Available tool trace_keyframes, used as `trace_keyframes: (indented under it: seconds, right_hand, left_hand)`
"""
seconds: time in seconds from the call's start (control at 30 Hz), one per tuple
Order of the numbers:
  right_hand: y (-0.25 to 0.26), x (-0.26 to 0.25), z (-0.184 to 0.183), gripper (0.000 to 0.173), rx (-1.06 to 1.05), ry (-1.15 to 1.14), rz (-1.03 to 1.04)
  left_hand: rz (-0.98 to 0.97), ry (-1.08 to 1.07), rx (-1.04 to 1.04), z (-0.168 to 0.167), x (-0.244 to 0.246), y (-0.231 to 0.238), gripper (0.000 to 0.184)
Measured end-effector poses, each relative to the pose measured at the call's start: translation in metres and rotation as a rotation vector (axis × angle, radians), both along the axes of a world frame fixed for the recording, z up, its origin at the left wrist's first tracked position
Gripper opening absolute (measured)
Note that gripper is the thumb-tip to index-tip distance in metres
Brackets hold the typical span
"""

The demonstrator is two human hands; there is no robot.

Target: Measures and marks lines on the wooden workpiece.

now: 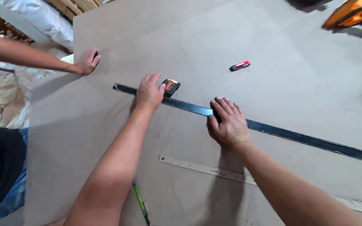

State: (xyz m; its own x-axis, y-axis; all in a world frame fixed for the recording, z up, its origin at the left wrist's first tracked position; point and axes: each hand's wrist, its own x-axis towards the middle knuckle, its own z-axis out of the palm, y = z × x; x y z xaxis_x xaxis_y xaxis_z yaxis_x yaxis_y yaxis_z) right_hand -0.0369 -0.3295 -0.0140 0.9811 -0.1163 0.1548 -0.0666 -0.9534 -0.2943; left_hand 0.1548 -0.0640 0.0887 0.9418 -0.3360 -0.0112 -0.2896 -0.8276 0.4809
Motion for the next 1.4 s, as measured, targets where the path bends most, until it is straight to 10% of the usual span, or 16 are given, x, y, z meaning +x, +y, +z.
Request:
trace_keyframes:
  seconds: [0.33, 0.5, 0.6, 0.7, 0.87, 1.4]
  right_hand:
    - [-0.007, -0.006, -0.004, 0.055, -0.028, -0.036, -0.057]
    - [0.006, 0.003, 0.052, 0.060, 0.077, 0.202, -0.010]
    - [-0.008, 0.001, 0.018, 0.066, 0.068, 0.105, 0.031]
    - [-0.016, -0.003, -0.003, 0.067, 0.070, 0.061, 0.048]
    - [-0.015, 0.000, -0.003, 0.069, 0.096, 0.111, 0.056]
    - [-0.032, -0.002, -0.032, 0.063, 0.094, 0.046, 0.094]
  left_hand:
    - [-0.325, 0.051, -0.063, -0.035, -0.002, -0.271, 0.050]
    - [-0.317, 0.146, -0.086, -0.037, -0.015, -0.302, 0.017]
    - [-0.233, -0.094, -0.535, -0.071, -0.020, -0.245, 0.022]
    - [-0.077, 0.314, -0.926, -0.007, -0.057, -0.062, 0.031]
    - [0.496, 0.248, -0.872, -0.032, -0.109, 0.172, 0.024]
    - [0.121, 0.175, 0.145, -0.048, -0.097, 0.181, 0.024]
